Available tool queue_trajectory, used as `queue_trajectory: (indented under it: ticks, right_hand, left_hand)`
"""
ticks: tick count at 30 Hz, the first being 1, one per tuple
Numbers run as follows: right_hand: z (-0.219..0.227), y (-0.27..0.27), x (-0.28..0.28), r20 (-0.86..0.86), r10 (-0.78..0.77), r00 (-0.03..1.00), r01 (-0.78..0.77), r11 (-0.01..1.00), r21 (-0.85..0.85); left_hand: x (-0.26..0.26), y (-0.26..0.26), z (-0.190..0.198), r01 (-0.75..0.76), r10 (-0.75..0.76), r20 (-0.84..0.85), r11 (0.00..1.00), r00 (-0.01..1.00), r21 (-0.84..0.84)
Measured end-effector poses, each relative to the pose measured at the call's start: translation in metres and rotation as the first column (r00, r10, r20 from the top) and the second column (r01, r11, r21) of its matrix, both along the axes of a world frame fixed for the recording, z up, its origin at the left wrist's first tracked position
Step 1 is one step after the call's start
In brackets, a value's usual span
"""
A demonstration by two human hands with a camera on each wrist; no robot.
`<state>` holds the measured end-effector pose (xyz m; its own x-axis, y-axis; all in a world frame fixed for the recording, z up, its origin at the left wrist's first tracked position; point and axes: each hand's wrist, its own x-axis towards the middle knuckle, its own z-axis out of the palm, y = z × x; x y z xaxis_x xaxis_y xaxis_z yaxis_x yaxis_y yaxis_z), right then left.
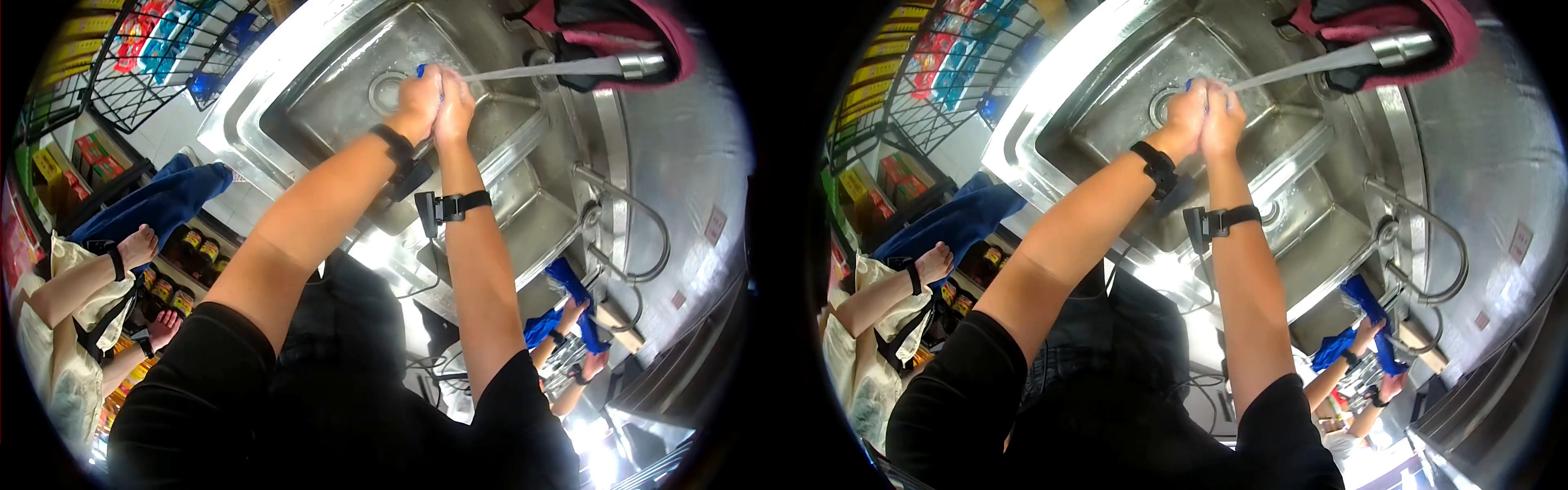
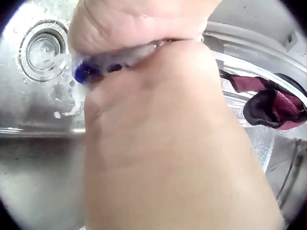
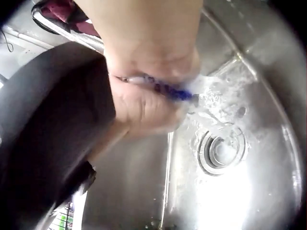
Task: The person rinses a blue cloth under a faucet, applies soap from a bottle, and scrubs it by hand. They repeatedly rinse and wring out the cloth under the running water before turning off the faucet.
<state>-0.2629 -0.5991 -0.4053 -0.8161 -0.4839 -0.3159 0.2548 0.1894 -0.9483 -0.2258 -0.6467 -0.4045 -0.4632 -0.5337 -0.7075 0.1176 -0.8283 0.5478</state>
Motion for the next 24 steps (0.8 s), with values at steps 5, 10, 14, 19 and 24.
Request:
queue_trajectory:
  ticks: [5,10,14,19,24]
  right_hand:
    - [0.001,-0.003,-0.006,0.087,0.038,0.996,-0.03,0.995,-0.093]
    - [-0.001,-0.004,-0.011,0.303,0.018,0.953,0.035,0.985,-0.17]
    - [-0.004,0.008,-0.028,0.731,0.073,0.678,0.076,0.983,-0.169]
    - [-0.016,0.016,-0.029,0.845,0.021,0.534,0.015,0.999,-0.035]
    - [-0.018,0.026,-0.031,0.793,0.026,0.609,0.034,0.998,-0.058]
  left_hand:
    - [-0.002,-0.001,0.007,-0.041,0.043,0.018,0.995,0.999,-0.093]
    - [-0.011,0.001,-0.037,0.014,0.032,0.166,0.962,0.986,-0.272]
    - [-0.006,0.011,-0.027,-0.119,0.115,-0.039,0.851,0.993,-0.512]
    - [0.01,0.004,-0.016,0.463,-0.028,0.561,0.6,0.827,-0.652]
    - [0.019,0.004,-0.007,0.557,-0.112,0.617,0.576,0.779,-0.598]
